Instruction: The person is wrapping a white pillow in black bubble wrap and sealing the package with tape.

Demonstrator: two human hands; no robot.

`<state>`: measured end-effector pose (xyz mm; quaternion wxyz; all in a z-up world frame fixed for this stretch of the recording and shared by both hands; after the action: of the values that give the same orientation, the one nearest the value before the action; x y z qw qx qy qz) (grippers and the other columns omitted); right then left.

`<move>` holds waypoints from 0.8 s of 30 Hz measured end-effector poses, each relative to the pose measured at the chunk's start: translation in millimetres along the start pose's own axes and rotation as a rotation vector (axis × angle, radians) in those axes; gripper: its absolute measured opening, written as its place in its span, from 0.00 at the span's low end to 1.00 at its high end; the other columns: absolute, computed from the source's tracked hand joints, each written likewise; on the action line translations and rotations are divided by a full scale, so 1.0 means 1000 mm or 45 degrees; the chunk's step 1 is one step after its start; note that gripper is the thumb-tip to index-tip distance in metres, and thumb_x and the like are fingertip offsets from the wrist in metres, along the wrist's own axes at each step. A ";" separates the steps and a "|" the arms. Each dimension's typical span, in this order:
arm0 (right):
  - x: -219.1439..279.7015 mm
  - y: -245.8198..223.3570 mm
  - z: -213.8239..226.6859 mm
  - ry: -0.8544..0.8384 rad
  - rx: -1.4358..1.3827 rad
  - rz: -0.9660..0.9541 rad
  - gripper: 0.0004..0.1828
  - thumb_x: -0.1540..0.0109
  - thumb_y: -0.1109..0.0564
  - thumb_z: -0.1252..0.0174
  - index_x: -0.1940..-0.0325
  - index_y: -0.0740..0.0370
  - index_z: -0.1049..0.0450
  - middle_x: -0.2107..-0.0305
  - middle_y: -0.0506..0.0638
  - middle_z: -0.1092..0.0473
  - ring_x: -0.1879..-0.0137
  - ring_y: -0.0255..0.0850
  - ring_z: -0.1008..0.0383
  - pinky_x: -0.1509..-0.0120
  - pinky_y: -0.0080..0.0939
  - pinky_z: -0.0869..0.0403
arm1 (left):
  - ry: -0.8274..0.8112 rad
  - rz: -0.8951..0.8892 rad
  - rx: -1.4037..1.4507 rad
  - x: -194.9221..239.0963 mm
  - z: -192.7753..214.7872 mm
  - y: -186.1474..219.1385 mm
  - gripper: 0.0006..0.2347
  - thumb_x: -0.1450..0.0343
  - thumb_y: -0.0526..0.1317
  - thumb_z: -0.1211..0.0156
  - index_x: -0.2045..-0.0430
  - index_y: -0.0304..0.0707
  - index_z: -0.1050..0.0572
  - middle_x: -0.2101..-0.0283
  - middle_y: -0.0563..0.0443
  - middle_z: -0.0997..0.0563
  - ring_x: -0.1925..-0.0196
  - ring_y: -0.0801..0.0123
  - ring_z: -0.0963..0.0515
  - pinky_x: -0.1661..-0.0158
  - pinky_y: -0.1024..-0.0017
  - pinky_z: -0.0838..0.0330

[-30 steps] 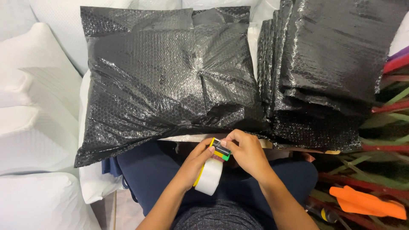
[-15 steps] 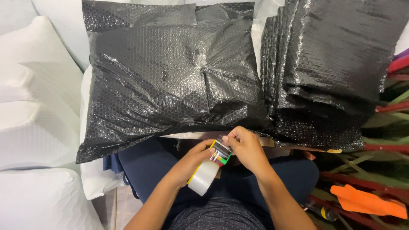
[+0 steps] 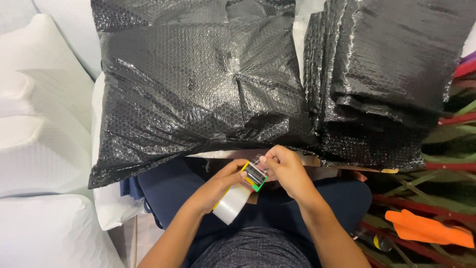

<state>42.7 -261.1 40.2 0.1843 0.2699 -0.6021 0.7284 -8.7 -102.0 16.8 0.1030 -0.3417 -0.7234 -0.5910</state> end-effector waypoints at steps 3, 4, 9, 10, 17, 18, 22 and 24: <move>0.006 -0.007 -0.003 -0.014 -0.046 -0.012 0.10 0.37 0.61 0.38 0.64 0.74 0.27 0.78 0.57 0.32 0.72 0.46 0.20 0.63 0.49 0.15 | -0.007 -0.013 -0.072 0.008 -0.003 0.017 0.21 0.27 0.46 0.45 0.37 0.46 0.30 0.53 0.33 0.23 0.55 0.50 0.18 0.57 0.60 0.24; 0.009 -0.009 -0.005 -0.025 -0.073 -0.021 0.11 0.38 0.60 0.37 0.64 0.74 0.27 0.78 0.56 0.32 0.72 0.45 0.20 0.64 0.48 0.15 | -0.010 -0.018 -0.124 0.013 -0.004 0.025 0.22 0.27 0.45 0.46 0.36 0.45 0.30 0.45 0.29 0.25 0.45 0.44 0.20 0.49 0.57 0.26; 0.017 -0.014 -0.008 -0.039 -0.076 0.011 0.10 0.38 0.62 0.36 0.65 0.74 0.26 0.79 0.54 0.34 0.71 0.42 0.22 0.62 0.47 0.15 | 0.002 -0.034 -0.245 0.028 0.001 0.045 0.22 0.28 0.44 0.48 0.37 0.43 0.29 0.40 0.23 0.27 0.38 0.34 0.26 0.42 0.50 0.32; 0.017 -0.015 -0.008 -0.033 -0.077 0.040 0.09 0.39 0.62 0.36 0.66 0.73 0.25 0.80 0.55 0.33 0.72 0.42 0.22 0.62 0.48 0.15 | -0.010 -0.064 -0.258 0.026 0.001 0.047 0.22 0.28 0.44 0.49 0.37 0.44 0.29 0.39 0.23 0.28 0.37 0.34 0.27 0.41 0.49 0.33; 0.013 0.002 -0.009 -0.007 -0.103 0.065 0.09 0.39 0.61 0.35 0.67 0.72 0.24 0.80 0.56 0.31 0.73 0.39 0.24 0.63 0.45 0.15 | 0.108 -0.055 -0.436 0.017 0.007 0.021 0.17 0.26 0.46 0.48 0.44 0.48 0.25 0.51 0.34 0.20 0.47 0.44 0.21 0.50 0.58 0.28; 0.012 0.004 -0.009 -0.008 -0.130 0.064 0.09 0.39 0.61 0.35 0.67 0.72 0.25 0.80 0.56 0.32 0.73 0.39 0.24 0.63 0.45 0.15 | 0.124 -0.050 -0.449 0.017 0.008 0.021 0.16 0.26 0.46 0.47 0.45 0.49 0.24 0.53 0.35 0.20 0.49 0.46 0.20 0.52 0.59 0.27; 0.017 0.003 -0.012 -0.012 -0.196 0.051 0.10 0.38 0.61 0.35 0.67 0.72 0.25 0.79 0.57 0.31 0.73 0.39 0.25 0.64 0.46 0.15 | 0.150 -0.059 -0.457 0.016 0.010 0.019 0.15 0.28 0.44 0.46 0.47 0.49 0.23 0.57 0.38 0.19 0.52 0.49 0.19 0.55 0.61 0.26; 0.018 0.003 -0.011 -0.013 -0.212 0.050 0.10 0.38 0.61 0.35 0.67 0.72 0.25 0.79 0.57 0.31 0.73 0.39 0.25 0.64 0.46 0.16 | 0.152 -0.060 -0.460 0.016 0.011 0.019 0.15 0.27 0.44 0.46 0.48 0.48 0.22 0.57 0.37 0.19 0.53 0.49 0.19 0.56 0.61 0.26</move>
<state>24.6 -251.8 47.3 0.1887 0.2457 -0.6668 0.6778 -6.0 -85.0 36.9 0.0689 -0.3019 -0.6060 -0.7327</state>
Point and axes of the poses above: each hand's wrist, its own x-axis away from the middle knuckle, its own z-axis out of the back of the hand, y = z × x, the point moved 7 cm from there along -x, towards the middle knuckle
